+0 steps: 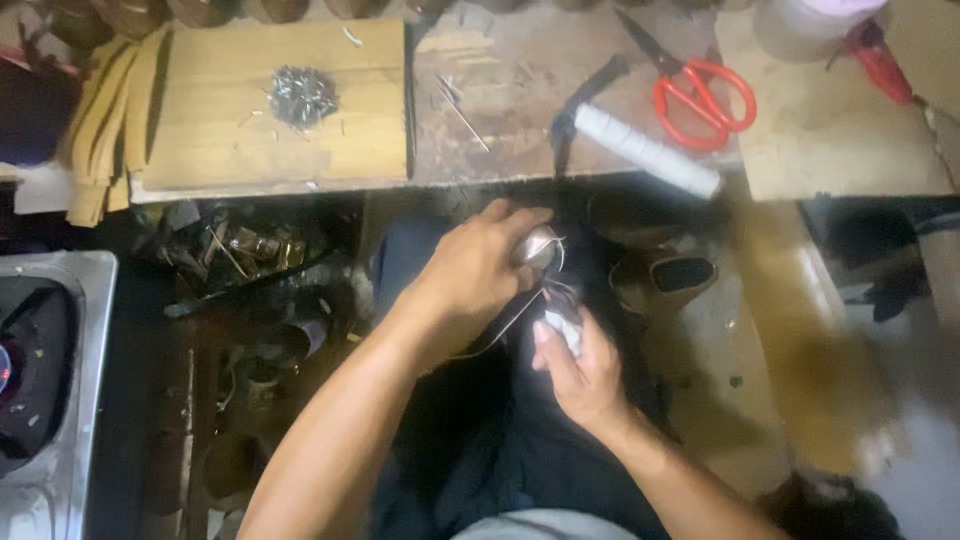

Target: The person sits on the floor and uses a handheld plier-like tool to press and crimp the edges of a shoe upper. They repeatedly reposition the shoe and apply the tool along the perimeter, occasionally pausing to adjust grip or angle.

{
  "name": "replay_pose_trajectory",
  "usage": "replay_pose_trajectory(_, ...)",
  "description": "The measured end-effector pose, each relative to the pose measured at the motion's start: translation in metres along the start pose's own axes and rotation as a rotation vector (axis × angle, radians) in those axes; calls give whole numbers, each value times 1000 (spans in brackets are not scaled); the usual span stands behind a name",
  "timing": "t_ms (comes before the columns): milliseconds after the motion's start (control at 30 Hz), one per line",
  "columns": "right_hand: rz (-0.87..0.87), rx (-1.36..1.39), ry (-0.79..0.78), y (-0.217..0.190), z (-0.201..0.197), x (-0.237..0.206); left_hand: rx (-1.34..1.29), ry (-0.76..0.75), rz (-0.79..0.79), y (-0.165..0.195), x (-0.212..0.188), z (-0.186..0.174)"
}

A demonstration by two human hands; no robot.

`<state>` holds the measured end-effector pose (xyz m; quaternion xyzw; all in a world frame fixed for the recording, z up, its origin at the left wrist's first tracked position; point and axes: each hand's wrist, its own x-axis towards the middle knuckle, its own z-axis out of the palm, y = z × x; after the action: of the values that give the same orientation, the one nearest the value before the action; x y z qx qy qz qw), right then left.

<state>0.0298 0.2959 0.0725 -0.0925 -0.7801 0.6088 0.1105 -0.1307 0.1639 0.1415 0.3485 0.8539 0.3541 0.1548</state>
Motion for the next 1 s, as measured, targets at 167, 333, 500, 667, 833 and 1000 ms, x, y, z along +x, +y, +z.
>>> replay_pose_trajectory(167, 303, 261, 22, -22, -23, -15, -25, 675, 172, 3, -69, -23)
replay_pose_trajectory(333, 474, 221, -237, -23, -35, -23, -613, 812, -80, -16, -125, 13)
replay_pose_trajectory(500, 522, -82, -450, -26, -11, -30, -15, 612, -68, -30, -145, 36)
replay_pose_trajectory(667, 259, -121, -416, -39, 4, -30, -33, 358, -2, -35, -144, 18)
replay_pose_trajectory(833, 258, -241, -379, -43, 4, -30, -170, 406, -28, -28, -133, 34)
replay_pose_trajectory(1000, 164, -169, -396, -45, 7, -25, -132, 659, 80, -31, -139, 52)
